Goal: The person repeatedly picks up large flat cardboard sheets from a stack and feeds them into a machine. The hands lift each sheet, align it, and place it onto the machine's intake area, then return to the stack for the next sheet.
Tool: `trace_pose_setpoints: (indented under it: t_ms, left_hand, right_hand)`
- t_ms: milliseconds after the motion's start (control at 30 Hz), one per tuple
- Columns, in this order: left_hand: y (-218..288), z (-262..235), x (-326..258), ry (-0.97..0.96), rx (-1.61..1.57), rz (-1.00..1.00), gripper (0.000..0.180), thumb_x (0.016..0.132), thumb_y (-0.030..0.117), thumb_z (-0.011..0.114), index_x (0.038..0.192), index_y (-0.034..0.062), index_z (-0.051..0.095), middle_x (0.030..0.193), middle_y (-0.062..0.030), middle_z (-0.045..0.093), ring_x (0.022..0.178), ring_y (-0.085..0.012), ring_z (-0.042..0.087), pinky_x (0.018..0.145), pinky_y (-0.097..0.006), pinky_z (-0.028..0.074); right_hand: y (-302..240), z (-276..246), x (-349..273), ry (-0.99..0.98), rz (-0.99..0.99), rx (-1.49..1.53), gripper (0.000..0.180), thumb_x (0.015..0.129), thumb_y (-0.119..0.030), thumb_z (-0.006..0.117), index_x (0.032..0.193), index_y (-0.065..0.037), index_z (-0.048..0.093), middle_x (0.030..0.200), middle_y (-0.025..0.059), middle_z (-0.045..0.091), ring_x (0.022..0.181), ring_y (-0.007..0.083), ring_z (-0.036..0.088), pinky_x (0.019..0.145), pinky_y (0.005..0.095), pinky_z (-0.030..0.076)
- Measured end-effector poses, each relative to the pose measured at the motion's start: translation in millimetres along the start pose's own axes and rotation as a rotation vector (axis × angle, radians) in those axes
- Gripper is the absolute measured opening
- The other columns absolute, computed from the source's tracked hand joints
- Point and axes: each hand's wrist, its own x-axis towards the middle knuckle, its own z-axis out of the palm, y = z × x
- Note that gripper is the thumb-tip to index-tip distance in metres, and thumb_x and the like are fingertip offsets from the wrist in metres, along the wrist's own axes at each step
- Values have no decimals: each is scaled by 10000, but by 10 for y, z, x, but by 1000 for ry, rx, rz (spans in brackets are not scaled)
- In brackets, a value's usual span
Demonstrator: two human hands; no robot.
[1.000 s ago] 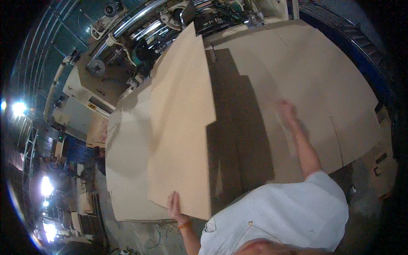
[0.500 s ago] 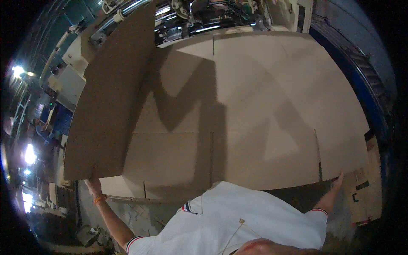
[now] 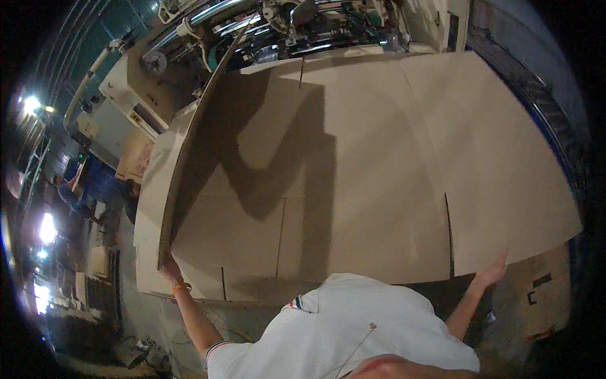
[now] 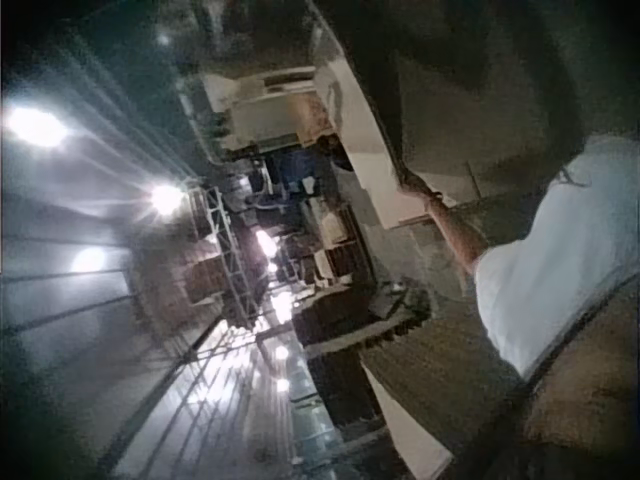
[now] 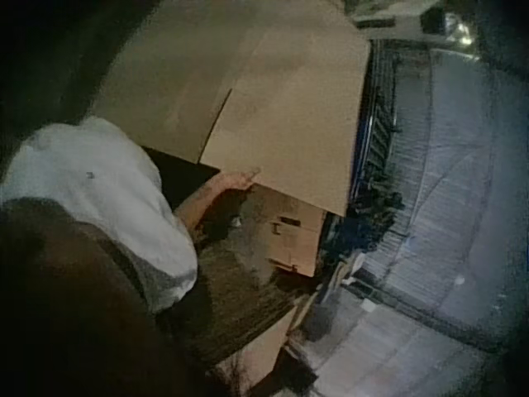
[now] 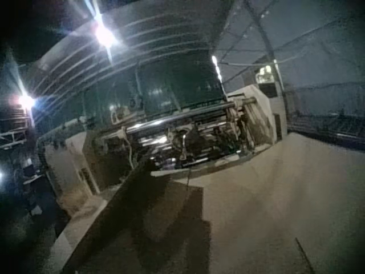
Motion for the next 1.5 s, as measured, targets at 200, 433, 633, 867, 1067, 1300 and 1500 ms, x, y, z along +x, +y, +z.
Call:
trace_pose_setpoints:
  t_ms: [200,433,633,867,1067,1300,1500]
  left_hand:
    - [-210,50,66,-141,-134,112,259,894,92,635,1128,-15,665,1066,-101,688,988,-214,644,874,-344,502]
    - [253,192,60,-190,264,115,285,874,2,619,1152,38,669,1074,-118,688,978,-217,661,849,-329,516]
    - [1013,595,-92,-305,188,311,375,804,-42,621,1170,28,654,1123,-125,676,1048,-258,641,909,-349,500]
    - [1552,1146,-1034,-471,41,531,626,642,-112,529,1238,60,615,1268,-119,610,1225,-300,545,1063,-432,398]
    - [1197,1432,-2024,-696,139,562,422,843,72,606,1255,161,613,1334,-59,567,1266,-262,508,1100,-481,317]
    - [1046,1587,-2196,-1055,246,510,584,775,68,579,1341,203,530,1439,-53,460,1358,-259,393,1137,-499,219]
    - [1101,1503,-2250,-1028,213,467,493,834,157,570,1323,217,551,1408,-55,493,1346,-247,411,1130,-519,220]
  right_hand:
    - [-393,653,-1022,-54,-213,-184,324,898,-198,633,1133,25,621,1102,117,646,911,230,630,772,368,542]
    - [-255,567,-1249,-323,-540,-505,245,885,-181,647,978,43,677,942,129,704,819,240,664,733,349,545]
    - [173,1098,-366,-856,-1310,-822,329,874,-130,636,1155,42,623,1058,217,660,864,317,643,790,403,511]
    - [382,1032,-124,-1296,-1115,-1107,563,855,-227,588,1363,-17,468,1366,192,506,1232,389,502,1029,445,413]
    - [908,1188,-1110,-1465,-604,-350,634,842,-318,574,1406,-72,421,1440,171,427,1361,382,352,1090,504,332]
    - [1307,930,-1099,-1823,-1230,-1330,879,643,-124,756,1436,-220,389,1497,119,350,1367,383,323,1098,555,278]
    - [1047,1069,-1143,-1822,-1285,-1329,745,676,-66,714,1370,-205,482,1462,85,415,1346,340,373,1070,549,313]
